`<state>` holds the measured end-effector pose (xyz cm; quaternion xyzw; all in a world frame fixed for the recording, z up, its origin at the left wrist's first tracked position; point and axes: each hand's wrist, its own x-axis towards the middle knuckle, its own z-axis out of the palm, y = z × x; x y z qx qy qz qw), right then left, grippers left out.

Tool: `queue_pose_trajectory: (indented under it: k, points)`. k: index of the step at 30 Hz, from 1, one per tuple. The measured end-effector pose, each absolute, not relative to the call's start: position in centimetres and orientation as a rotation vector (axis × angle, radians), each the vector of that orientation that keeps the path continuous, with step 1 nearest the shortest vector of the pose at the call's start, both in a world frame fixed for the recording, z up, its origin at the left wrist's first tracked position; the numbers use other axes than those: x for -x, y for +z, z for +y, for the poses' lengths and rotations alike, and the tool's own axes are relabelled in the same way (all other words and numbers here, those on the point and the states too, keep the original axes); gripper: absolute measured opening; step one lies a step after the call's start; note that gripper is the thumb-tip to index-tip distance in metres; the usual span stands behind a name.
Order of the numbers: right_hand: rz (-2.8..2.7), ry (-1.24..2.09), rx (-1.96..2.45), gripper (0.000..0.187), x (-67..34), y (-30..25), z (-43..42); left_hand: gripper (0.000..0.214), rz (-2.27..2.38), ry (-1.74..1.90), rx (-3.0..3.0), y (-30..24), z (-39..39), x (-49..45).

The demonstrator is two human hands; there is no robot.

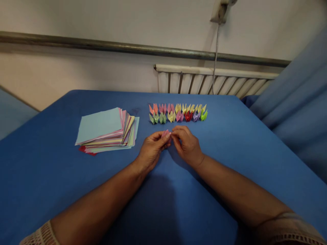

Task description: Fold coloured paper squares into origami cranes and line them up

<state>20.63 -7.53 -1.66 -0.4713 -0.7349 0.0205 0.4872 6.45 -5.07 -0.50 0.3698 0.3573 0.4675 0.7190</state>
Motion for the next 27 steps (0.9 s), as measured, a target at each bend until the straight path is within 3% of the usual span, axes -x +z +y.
queue_pose_trajectory:
  k: [16, 27]
  points:
    - [-1.818, -0.105, 1.151, 0.013, -20.59, -1.37, -7.55, 0.025, 0.881, 1.093, -0.915, -0.77, -5.05, -6.46]
    - [-1.636, 0.200, 1.162, 0.008, -19.90, -1.73, -7.46, 0.023, 0.888, 1.139, -0.946, -0.95, -4.92, -6.39]
